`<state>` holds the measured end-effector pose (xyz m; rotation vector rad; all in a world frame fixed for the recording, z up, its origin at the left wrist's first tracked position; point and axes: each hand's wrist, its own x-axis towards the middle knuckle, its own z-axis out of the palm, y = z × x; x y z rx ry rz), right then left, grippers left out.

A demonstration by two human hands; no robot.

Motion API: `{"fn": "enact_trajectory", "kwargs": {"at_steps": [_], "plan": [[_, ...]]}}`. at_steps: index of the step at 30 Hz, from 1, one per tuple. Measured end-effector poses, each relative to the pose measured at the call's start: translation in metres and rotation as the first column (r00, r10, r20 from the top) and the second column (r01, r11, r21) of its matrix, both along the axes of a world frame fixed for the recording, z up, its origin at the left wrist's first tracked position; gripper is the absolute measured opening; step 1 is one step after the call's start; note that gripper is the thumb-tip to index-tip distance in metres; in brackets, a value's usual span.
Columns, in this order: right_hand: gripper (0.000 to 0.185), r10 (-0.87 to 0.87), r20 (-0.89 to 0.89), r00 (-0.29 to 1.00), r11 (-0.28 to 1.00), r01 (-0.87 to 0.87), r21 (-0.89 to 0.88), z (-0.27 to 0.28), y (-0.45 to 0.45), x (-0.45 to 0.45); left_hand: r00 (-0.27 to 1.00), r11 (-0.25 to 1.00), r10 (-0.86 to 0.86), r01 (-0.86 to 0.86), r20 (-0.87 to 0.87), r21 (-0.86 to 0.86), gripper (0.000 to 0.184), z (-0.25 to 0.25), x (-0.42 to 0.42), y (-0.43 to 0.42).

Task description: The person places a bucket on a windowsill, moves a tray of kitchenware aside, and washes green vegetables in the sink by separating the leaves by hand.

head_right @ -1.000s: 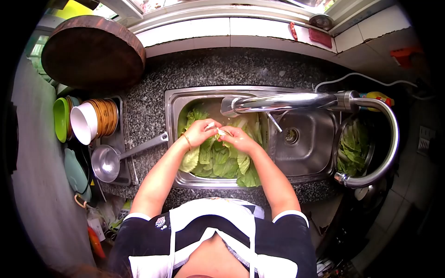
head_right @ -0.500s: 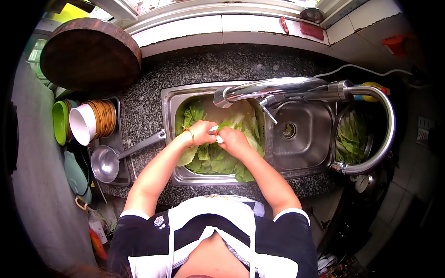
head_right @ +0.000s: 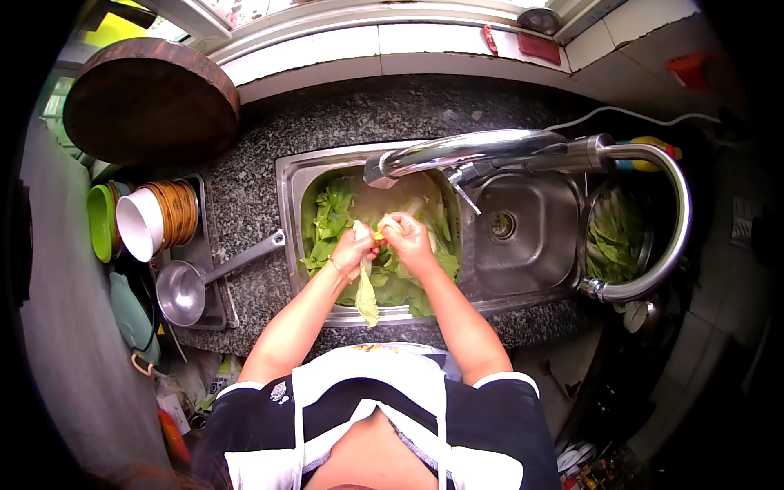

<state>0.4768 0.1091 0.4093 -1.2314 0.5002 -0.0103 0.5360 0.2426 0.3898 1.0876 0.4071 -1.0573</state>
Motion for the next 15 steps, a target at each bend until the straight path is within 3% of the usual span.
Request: {"fn": "enact_trajectory", "kwargs": {"at_steps": [1,3,5,6,7,8,9,10,11,13,15], "plan": [[0.022,-0.088,0.003,0.996,0.995,0.088,0.042,-0.003,-0.002,-0.002,1.000,1.000,-0.002,0.002,-0.004,-0.002,0.008,0.003,0.001,-0.001],[0.024,-0.161,-0.057,0.985,0.983,0.165,0.078,-0.006,-0.008,-0.007,0.924,0.946,-0.182,0.072,0.336,0.316,0.007,0.008,0.005,-0.004],[0.026,-0.178,-0.205,0.962,0.967,0.209,0.144,-0.015,-0.017,-0.013,0.639,0.931,-0.317,0.067,0.701,0.360,0.003,0.035,0.004,-0.023],[0.028,-0.211,-0.163,0.964,0.973,0.223,0.059,-0.033,-0.017,-0.017,0.531,0.939,-0.339,0.143,0.777,0.312,0.005,0.048,-0.002,-0.040],[0.034,-0.240,-0.286,0.928,0.887,0.329,0.325,-0.039,-0.018,-0.019,0.460,0.973,-0.226,0.143,0.859,0.180,0.009,0.064,-0.013,-0.062],[0.033,-0.190,-0.026,0.981,0.978,0.187,-0.091,-0.028,-0.013,-0.024,0.276,0.937,-0.286,0.281,0.918,0.207,0.017,0.084,-0.017,-0.081],[0.030,-0.160,-0.186,0.969,0.981,0.178,0.082,-0.034,-0.008,-0.021,0.081,0.910,-0.329,0.294,0.941,0.293,0.024,0.090,-0.029,-0.100],[0.028,-0.116,-0.345,0.931,0.948,0.208,0.242,-0.041,-0.004,-0.018,0.113,0.834,-0.456,0.401,0.883,0.380,0.024,0.111,-0.035,-0.113],[0.021,-0.161,-0.291,0.943,0.932,0.242,0.270,-0.044,0.004,-0.015,0.049,0.812,-0.460,0.427,0.887,0.398,0.025,0.094,-0.047,-0.127],[0.017,-0.295,-0.228,0.928,0.729,0.373,0.574,-0.032,0.003,-0.014,-0.197,0.737,-0.523,0.383,0.829,0.556,0.021,0.105,-0.040,-0.129],[0.022,-0.316,-0.204,0.927,0.740,0.375,0.558,-0.036,-0.005,-0.011,-0.180,0.772,-0.530,0.303,0.829,0.559,0.019,0.087,-0.026,-0.116]]}}
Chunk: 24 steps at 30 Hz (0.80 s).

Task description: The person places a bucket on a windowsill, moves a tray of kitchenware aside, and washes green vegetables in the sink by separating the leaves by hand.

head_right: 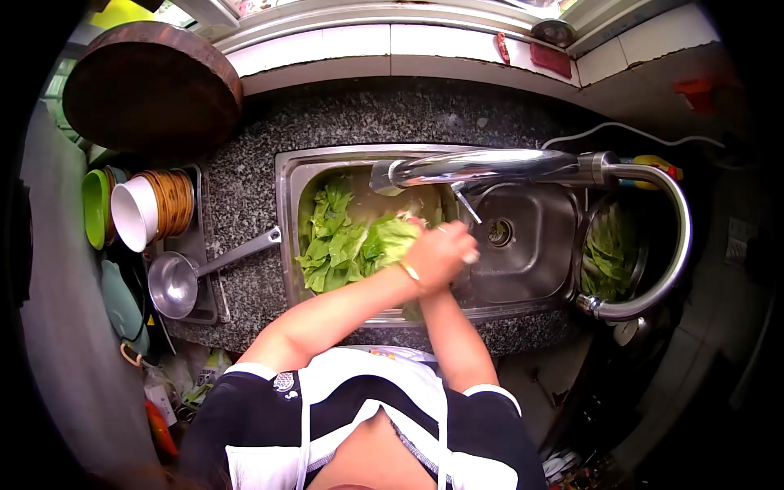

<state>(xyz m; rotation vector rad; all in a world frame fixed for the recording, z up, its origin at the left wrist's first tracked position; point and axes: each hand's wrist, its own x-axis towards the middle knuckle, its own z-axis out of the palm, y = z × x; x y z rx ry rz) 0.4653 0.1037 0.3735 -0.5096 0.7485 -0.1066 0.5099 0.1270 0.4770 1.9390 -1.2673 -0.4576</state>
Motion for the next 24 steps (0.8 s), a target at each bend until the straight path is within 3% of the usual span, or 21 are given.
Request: {"fn": "enact_trajectory", "kwargs": {"at_steps": [1,3,4,7,8,10,12,13,14,16,17,18,20,22,24], "plan": [[0.026,-0.031,0.014,0.999,0.999,0.031,-0.028,-0.006,-0.006,0.000,0.980,0.991,0.134,-0.134,0.147,-0.004,0.022,-0.043,0.012,0.017],[0.030,-0.053,0.047,0.998,0.999,0.053,-0.011,-0.016,-0.015,0.005,0.935,0.934,0.354,-0.354,0.012,0.040,0.031,-0.074,0.041,0.044],[0.029,-0.046,0.066,0.997,0.998,0.043,0.037,-0.024,-0.019,0.008,0.861,0.898,0.440,-0.419,-0.256,0.135,0.037,-0.066,0.052,0.050],[0.023,-0.048,0.073,0.996,0.997,0.044,0.057,-0.035,-0.020,0.018,0.892,0.950,0.309,-0.309,-0.329,0.052,0.042,-0.086,0.067,0.058],[0.022,0.030,0.066,0.997,0.986,-0.040,0.164,-0.036,-0.025,0.019,0.891,0.948,0.314,-0.314,-0.329,0.054,0.042,-0.093,0.074,0.062],[0.025,0.173,0.034,0.984,0.983,-0.175,0.058,-0.023,-0.029,0.027,0.722,0.940,0.336,-0.301,-0.605,0.163,0.041,-0.102,0.086,0.067],[0.022,0.327,-0.090,0.941,0.935,-0.336,-0.117,-0.001,-0.032,0.041,0.773,0.947,0.319,-0.282,-0.549,0.153,0.039,-0.118,0.091,0.068],[0.021,0.395,-0.237,0.888,0.884,-0.437,-0.165,0.003,-0.035,0.047,0.805,0.955,0.297,-0.258,-0.514,0.148,0.037,-0.124,0.092,0.067],[0.018,0.446,-0.292,0.846,0.819,-0.517,-0.247,-0.015,-0.037,0.048,0.836,0.962,0.273,-0.234,-0.475,0.142,0.036,-0.129,0.093,0.066],[0.017,0.599,-0.298,0.743,0.479,-0.630,-0.611,-0.049,-0.055,0.058,0.798,0.953,0.303,-0.259,-0.520,0.157,0.031,-0.134,0.097,0.062],[0.018,0.548,-0.405,0.732,0.305,-0.626,-0.718,-0.053,-0.057,0.062,0.825,0.953,0.297,-0.222,-0.482,0.208,0.030,-0.140,0.104,0.060],[0.023,0.546,-0.470,0.693,0.239,-0.667,-0.706,-0.054,-0.060,0.066,0.849,0.948,0.287,-0.185,-0.443,0.260,0.030,-0.145,0.111,0.059],[0.023,0.364,-0.768,0.527,-0.258,-0.735,-0.627,-0.037,-0.061,0.078,0.853,0.920,0.295,-0.133,-0.430,0.368,0.026,-0.143,0.122,0.054],[0.023,0.251,-0.867,0.430,-0.351,-0.794,-0.496,-0.047,-0.057,0.086,0.947,0.798,0.221,-0.037,-0.234,0.602,0.023,-0.167,0.125,0.048],[0.025,0.104,-0.890,0.445,-0.335,-0.827,-0.452,-0.072,-0.042,0.085,0.891,0.736,0.387,-0.146,-0.235,0.661,0.026,-0.179,0.117,0.040]]}}
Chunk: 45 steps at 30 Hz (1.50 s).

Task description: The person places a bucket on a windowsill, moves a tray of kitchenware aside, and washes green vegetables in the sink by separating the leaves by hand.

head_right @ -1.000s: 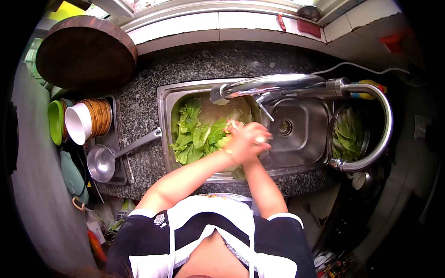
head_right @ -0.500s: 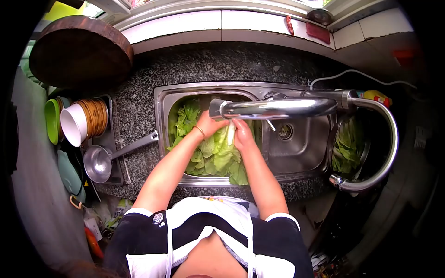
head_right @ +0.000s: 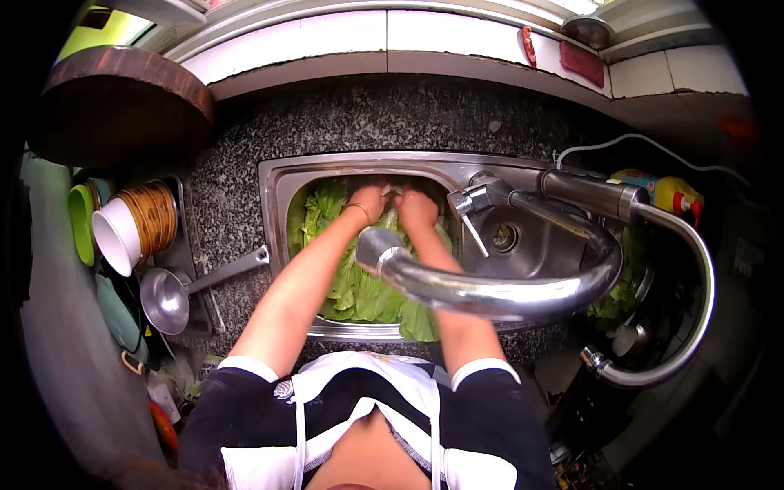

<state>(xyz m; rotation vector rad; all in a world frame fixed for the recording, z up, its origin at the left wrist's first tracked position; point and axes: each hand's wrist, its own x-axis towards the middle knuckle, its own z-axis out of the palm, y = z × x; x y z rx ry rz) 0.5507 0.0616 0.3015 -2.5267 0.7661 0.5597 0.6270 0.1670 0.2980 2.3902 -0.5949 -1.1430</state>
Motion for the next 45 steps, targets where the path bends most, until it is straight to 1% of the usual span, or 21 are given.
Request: {"fn": "enact_trajectory", "kwargs": {"at_steps": [4,6,8,10,11,15,16,19,22,25,27,28,30,31,32,34,39,40,42,44,45], "plan": [[0.028,0.104,-0.183,0.977,0.986,-0.078,0.145,-0.028,0.000,-0.003,0.990,0.987,0.139,-0.137,-0.016,0.083,0.027,-0.015,-0.012,0.009],[0.031,0.437,0.093,0.895,0.898,-0.440,0.007,-0.023,-0.017,-0.003,0.998,0.987,-0.053,0.058,-0.037,0.151,0.031,-0.020,-0.004,0.023],[0.035,0.355,-0.065,0.933,0.934,-0.351,0.068,-0.075,-0.019,-0.013,1.000,0.995,0.002,-0.004,0.018,0.102,0.032,-0.050,-0.002,0.032],[0.039,0.077,0.064,0.995,0.853,-0.099,0.512,-0.092,-0.025,-0.007,0.999,0.994,0.031,-0.034,-0.035,-0.105,0.031,-0.052,0.003,0.032],[0.038,-0.392,0.054,0.918,0.512,0.169,0.842,-0.032,-0.012,0.005,0.999,0.993,0.032,-0.035,-0.034,-0.109,0.031,-0.050,0.004,0.031],[0.034,-0.078,0.195,0.978,0.583,-0.114,0.805,-0.020,-0.009,0.002,0.705,0.840,0.261,-0.502,-0.659,-0.204,0.021,-0.012,0.003,0.032],[0.034,-0.076,0.197,0.977,0.582,-0.117,0.804,-0.018,-0.008,0.001,0.706,0.839,0.263,-0.504,-0.658,-0.205,0.021,-0.010,0.003,0.031],[0.021,0.077,0.137,0.988,0.955,-0.113,0.276,0.001,-0.004,0.004,0.980,0.993,0.052,-0.071,-0.191,-0.093,0.027,-0.017,0.004,0.023],[0.020,0.121,0.044,0.992,0.992,-0.123,0.027,-0.011,0.001,0.002,0.998,0.990,0.060,-0.061,0.010,0.123,0.030,-0.021,0.000,0.016],[0.028,0.433,-0.182,0.883,0.900,-0.414,0.137,-0.047,-0.004,-0.007,0.996,0.961,-0.081,0.086,-0.030,0.264,0.033,-0.016,-0.005,0.010],[0.032,0.349,-0.176,0.920,0.934,-0.325,0.151,-0.061,-0.009,-0.014,0.917,0.864,-0.396,0.389,-0.047,0.320,0.038,-0.019,-0.008,0.015],[0.037,0.260,-0.177,0.949,0.959,-0.232,0.165,-0.063,-0.010,-0.017,0.918,0.864,-0.394,0.387,-0.045,0.321,0.038,-0.025,-0.006,0.015],[0.036,0.332,0.030,0.943,0.943,-0.331,-0.017,-0.066,-0.008,-0.014,0.989,0.936,-0.027,0.076,-0.145,0.344,0.039,-0.034,-0.002,0.016],[0.035,0.086,0.238,0.968,0.951,-0.151,0.270,-0.066,-0.007,-0.010,0.995,0.989,-0.044,0.057,-0.095,0.136,0.037,-0.037,-0.001,0.020],[0.035,-0.211,0.349,0.913,0.829,-0.023,0.559,-0.066,-0.004,-0.008,0.994,0.989,-0.043,0.056,-0.097,0.136,0.037,-0.041,-0.002,0.022],[0.033,-0.609,-0.046,0.792,0.267,0.259,0.928,-0.020,-0.001,-0.003,0.661,0.808,0.315,-0.564,-0.681,-0.174,0.034,-0.003,-0.001,0.024],[0.041,-0.633,-0.323,0.704,-0.279,0.181,0.943,0.034,0.006,-0.010,0.442,0.641,0.146,-0.724,-0.885,-0.256,0.037,0.043,-0.007,0.031],[0.041,-0.631,-0.323,0.706,-0.279,0.182,0.943,0.035,0.007,-0.012,0.442,0.638,0.148,-0.726,-0.885,-0.256,0.037,0.045,-0.008,0.032],[0.046,-0.622,-0.032,0.783,-0.128,-0.061,0.990,0.043,0.008,-0.010,0.929,0.831,0.044,-0.239,-0.368,-0.503,0.041,0.050,-0.003,0.033],[0.043,-0.665,-0.177,0.725,-0.044,0.199,0.979,0.062,0.008,-0.013,0.949,0.768,0.035,-0.225,-0.312,-0.600,0.044,0.058,0.000,0.038],[0.041,-0.660,-0.192,0.726,-0.052,0.211,0.976,0.064,0.007,-0.014,0.880,0.788,0.030,-0.313,-0.475,-0.530,0.045,0.057,0.003,0.043]]}}
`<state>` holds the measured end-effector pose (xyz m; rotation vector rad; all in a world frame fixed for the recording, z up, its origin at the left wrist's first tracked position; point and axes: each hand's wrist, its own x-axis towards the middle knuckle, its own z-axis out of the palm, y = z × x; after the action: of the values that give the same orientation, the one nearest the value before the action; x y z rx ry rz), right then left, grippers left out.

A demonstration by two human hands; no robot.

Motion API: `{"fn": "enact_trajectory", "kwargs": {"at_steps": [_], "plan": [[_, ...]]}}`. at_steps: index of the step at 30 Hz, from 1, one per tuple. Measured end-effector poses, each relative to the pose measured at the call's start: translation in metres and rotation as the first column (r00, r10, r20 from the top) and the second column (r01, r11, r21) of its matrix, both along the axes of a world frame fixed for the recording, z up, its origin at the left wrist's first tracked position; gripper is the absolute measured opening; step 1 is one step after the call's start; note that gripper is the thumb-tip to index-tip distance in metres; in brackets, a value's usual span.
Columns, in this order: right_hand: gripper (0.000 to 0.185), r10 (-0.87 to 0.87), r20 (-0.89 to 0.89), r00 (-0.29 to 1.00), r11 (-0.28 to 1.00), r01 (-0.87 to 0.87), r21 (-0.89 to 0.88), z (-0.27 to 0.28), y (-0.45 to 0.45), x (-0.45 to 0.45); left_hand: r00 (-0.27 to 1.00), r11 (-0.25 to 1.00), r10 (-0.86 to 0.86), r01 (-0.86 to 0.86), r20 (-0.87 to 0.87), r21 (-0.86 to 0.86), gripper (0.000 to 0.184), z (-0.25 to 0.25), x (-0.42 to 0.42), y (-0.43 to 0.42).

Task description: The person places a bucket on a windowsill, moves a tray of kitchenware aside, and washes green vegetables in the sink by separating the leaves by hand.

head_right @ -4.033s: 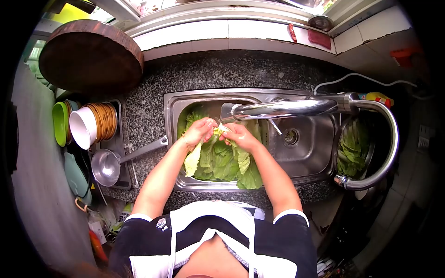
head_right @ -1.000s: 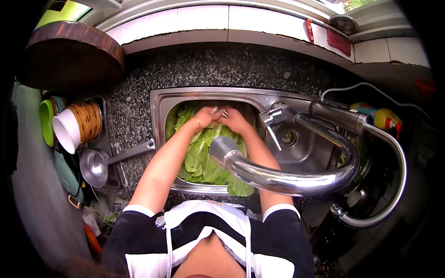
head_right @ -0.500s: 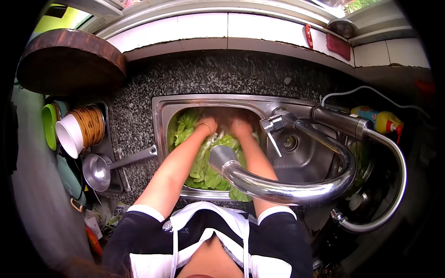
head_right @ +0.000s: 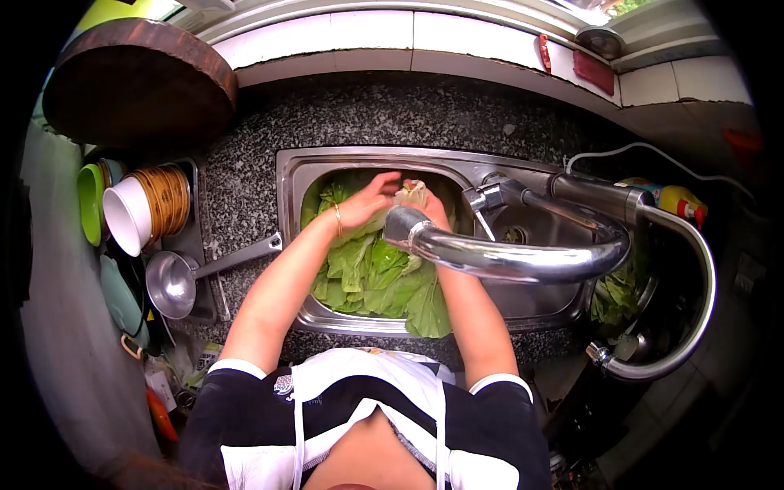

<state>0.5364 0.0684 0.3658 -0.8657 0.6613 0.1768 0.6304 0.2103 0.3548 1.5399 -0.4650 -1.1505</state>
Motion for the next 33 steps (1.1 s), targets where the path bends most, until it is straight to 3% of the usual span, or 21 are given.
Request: {"fn": "enact_trajectory", "kwargs": {"at_steps": [1,2,3,5,6,10,12,13,15,17,19,20,21,23,25,27,28,29,30,32,33], "plan": [[0.040,0.004,-0.013,1.000,1.000,-0.003,0.007,0.003,-0.002,-0.001,0.984,0.999,-0.015,0.020,-0.177,0.025,0.046,-0.001,0.003,0.005],[0.037,-0.003,0.029,1.000,0.999,0.005,-0.044,0.007,-0.001,-0.003,0.984,0.975,-0.134,0.152,-0.121,0.160,0.036,-0.002,0.006,0.008],[0.037,-0.005,0.031,1.000,0.999,0.006,-0.046,0.010,-0.001,-0.004,0.984,0.975,-0.135,0.153,-0.120,0.159,0.036,0.004,0.007,0.008],[0.033,0.099,-0.040,0.994,0.978,-0.105,-0.181,0.012,0.000,-0.004,0.919,0.935,-0.321,0.269,0.229,0.233,0.025,0.017,0.005,0.009],[0.030,0.162,-0.031,0.986,0.945,-0.164,-0.284,0.013,0.001,-0.004,0.921,0.972,-0.218,0.174,0.323,0.160,0.018,0.022,0.002,0.007],[0.026,0.268,-0.057,0.962,0.838,-0.262,-0.479,0.032,-0.010,0.002,0.936,0.970,-0.205,0.156,0.287,0.184,0.015,0.046,0.005,0.001],[0.020,0.428,0.109,0.897,0.697,-0.251,-0.671,0.048,-0.017,0.005,0.827,0.972,-0.203,0.106,0.524,0.210,0.012,0.053,0.007,-0.001],[0.020,0.430,0.107,0.896,0.698,-0.255,-0.669,0.056,-0.019,0.007,0.830,0.972,-0.202,0.105,0.520,0.211,0.012,0.051,0.007,-0.003],[0.015,0.607,0.074,0.791,0.250,-0.102,-0.963,0.067,-0.022,0.012,0.673,0.995,-0.094,0.031,0.734,0.099,0.015,0.045,0.010,-0.007],[0.015,0.655,0.086,0.750,0.174,-0.039,-0.984,0.046,-0.021,0.019,0.649,0.992,-0.111,0.029,0.753,0.121,0.020,0.020,0.004,-0.007],[0.016,0.721,-0.127,0.681,-0.174,0.000,-0.985,0.001,-0.016,0.020,0.502,0.906,-0.331,-0.069,0.799,0.418,0.021,-0.014,-0.007,-0.008],[0.017,0.742,-0.201,0.639,-0.248,-0.016,-0.969,-0.015,-0.008,0.018,0.503,0.844,-0.420,-0.089,0.755,0.529,0.023,-0.043,-0.016,-0.006],[0.014,0.767,-0.236,0.597,-0.295,0.001,-0.956,-0.022,0.000,0.012,0.381,0.824,-0.458,-0.159,0.803,0.544,0.028,-0.060,-0.026,-0.003],[0.013,0.753,-0.185,0.632,-0.275,0.046,-0.960,-0.052,0.012,-0.001,0.423,0.692,-0.619,-0.105,0.662,0.714,0.039,-0.065,-0.039,0.002],[0.010,0.735,-0.175,0.655,-0.140,-0.106,-0.985,-0.062,0.009,-0.004,0.387,0.640,-0.684,-0.089,0.619,0.763,0.042,-0.072,-0.041,0.006],[0.009,0.646,-0.048,0.762,0.077,-0.127,-0.989,-0.109,0.000,-0.010,0.642,0.627,-0.671,0.224,0.371,0.746,0.041,-0.067,-0.033,0.011],[0.009,0.648,-0.040,0.761,0.076,-0.116,-0.990,-0.108,-0.002,-0.004,0.664,0.713,-0.604,0.202,0.441,0.671,0.036,-0.064,-0.027,0.014],[0.007,0.596,-0.040,0.802,0.234,-0.221,-0.947,-0.107,-0.003,0.002,0.660,0.712,-0.603,0.192,0.448,0.675,0.036,-0.060,-0.022,0.017],[0.007,0.541,-0.052,0.839,0.393,-0.307,-0.867,-0.103,-0.001,0.007,0.689,0.828,-0.477,0.144,0.546,0.541,0.034,-0.054,-0.016,0.020],[0.010,0.569,0.038,0.821,0.447,-0.271,-0.852,-0.074,-0.002,0.016,0.789,0.968,-0.104,-0.059,0.606,0.243,0.033,-0.035,-0.012,0.023],[0.014,0.597,0.109,0.794,0.493,-0.257,-0.831,-0.050,-0.004,0.017,0.787,0.968,-0.104,-0.059,0.608,0.242,0.033,-0.018,-0.012,0.026]]}}
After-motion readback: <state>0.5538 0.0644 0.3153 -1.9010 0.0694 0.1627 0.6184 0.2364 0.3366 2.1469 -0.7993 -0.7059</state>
